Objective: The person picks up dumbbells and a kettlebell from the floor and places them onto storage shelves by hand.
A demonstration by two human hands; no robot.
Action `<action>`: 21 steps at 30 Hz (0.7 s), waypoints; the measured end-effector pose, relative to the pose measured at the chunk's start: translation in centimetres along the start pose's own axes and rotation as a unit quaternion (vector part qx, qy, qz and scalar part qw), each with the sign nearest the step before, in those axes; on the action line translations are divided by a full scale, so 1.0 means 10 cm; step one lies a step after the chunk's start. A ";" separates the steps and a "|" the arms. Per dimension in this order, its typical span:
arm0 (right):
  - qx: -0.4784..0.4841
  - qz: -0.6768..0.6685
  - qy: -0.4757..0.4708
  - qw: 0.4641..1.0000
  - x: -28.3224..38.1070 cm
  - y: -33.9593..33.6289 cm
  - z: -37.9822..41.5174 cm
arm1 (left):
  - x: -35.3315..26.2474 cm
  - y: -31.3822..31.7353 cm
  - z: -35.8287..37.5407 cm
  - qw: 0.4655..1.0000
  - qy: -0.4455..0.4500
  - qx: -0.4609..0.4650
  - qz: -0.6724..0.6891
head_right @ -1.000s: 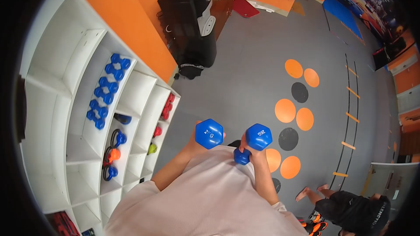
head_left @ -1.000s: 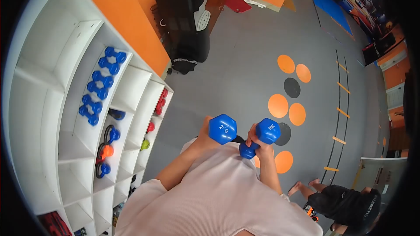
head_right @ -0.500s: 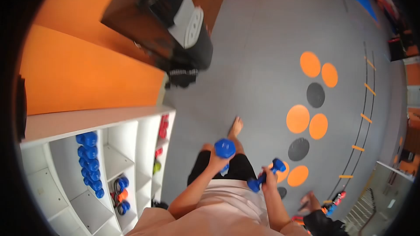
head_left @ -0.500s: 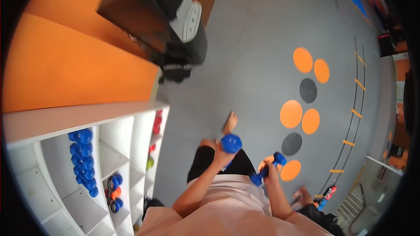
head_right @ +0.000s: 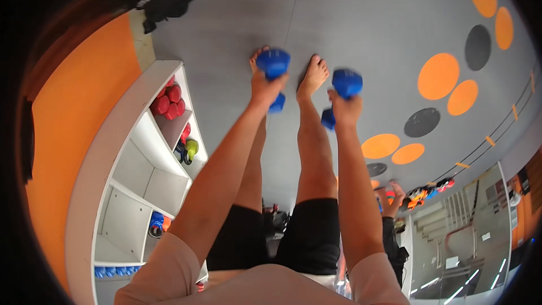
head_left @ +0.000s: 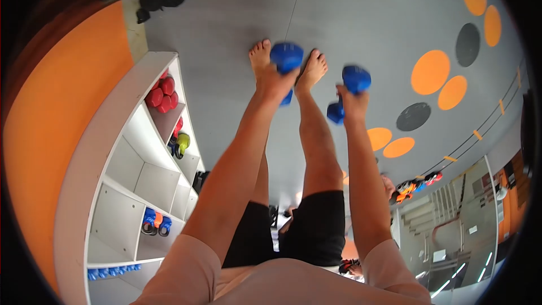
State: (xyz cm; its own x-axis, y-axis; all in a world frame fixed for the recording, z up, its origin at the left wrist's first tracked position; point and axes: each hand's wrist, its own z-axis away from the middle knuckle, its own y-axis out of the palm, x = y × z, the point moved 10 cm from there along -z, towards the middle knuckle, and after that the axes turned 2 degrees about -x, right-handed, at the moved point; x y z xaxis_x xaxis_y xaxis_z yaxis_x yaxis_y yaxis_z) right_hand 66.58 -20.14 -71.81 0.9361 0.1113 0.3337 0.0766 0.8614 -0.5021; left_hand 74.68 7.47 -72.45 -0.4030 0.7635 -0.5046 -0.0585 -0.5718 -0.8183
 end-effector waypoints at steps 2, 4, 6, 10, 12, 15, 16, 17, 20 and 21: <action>-0.003 0.060 0.006 0.998 -0.15 0.44 -0.55 | 0.26 0.48 -0.27 0.999 -0.014 0.034 -0.033; -0.012 0.021 0.044 0.999 -0.16 0.85 -0.94 | 0.56 1.16 -0.27 0.896 -0.305 0.293 0.138; 0.032 -0.021 0.104 0.994 -0.07 1.21 -1.15 | 0.73 1.48 -0.53 0.904 -0.312 0.269 0.113; 0.060 -0.031 0.091 0.994 -0.24 1.77 -1.72 | 1.01 2.06 -0.83 0.917 -0.272 0.272 0.101; 0.075 -0.064 0.074 0.992 -0.35 1.92 -1.92 | 1.01 2.14 -0.95 0.930 -0.236 0.271 0.073; 0.060 -0.040 0.004 0.997 -0.31 1.90 -2.02 | 0.92 2.17 -0.92 0.932 -0.186 0.308 0.035; 0.057 -0.040 0.005 0.998 -0.36 1.92 -2.01 | 0.85 2.13 -0.92 0.944 -0.147 0.296 -0.002; 0.045 -0.049 -0.004 0.998 -0.37 1.91 -2.00 | 0.85 2.13 -0.87 0.936 -0.160 0.312 0.015; 0.030 -0.035 -0.008 0.999 -0.33 1.82 -1.94 | 0.81 2.10 -0.83 0.960 -0.120 0.252 0.025; 0.030 -0.010 0.002 1.000 -0.32 1.78 -1.89 | 0.82 2.12 -0.77 0.960 -0.117 0.252 0.028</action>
State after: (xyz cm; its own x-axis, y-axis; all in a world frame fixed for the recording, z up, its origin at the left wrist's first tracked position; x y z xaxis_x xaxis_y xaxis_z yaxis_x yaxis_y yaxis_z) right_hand 71.41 -14.59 -96.91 0.9362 0.0922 0.3390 0.0741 0.8914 -0.4471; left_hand 77.18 3.94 -96.07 -0.6096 0.6725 -0.4197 -0.4414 -0.7278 -0.5249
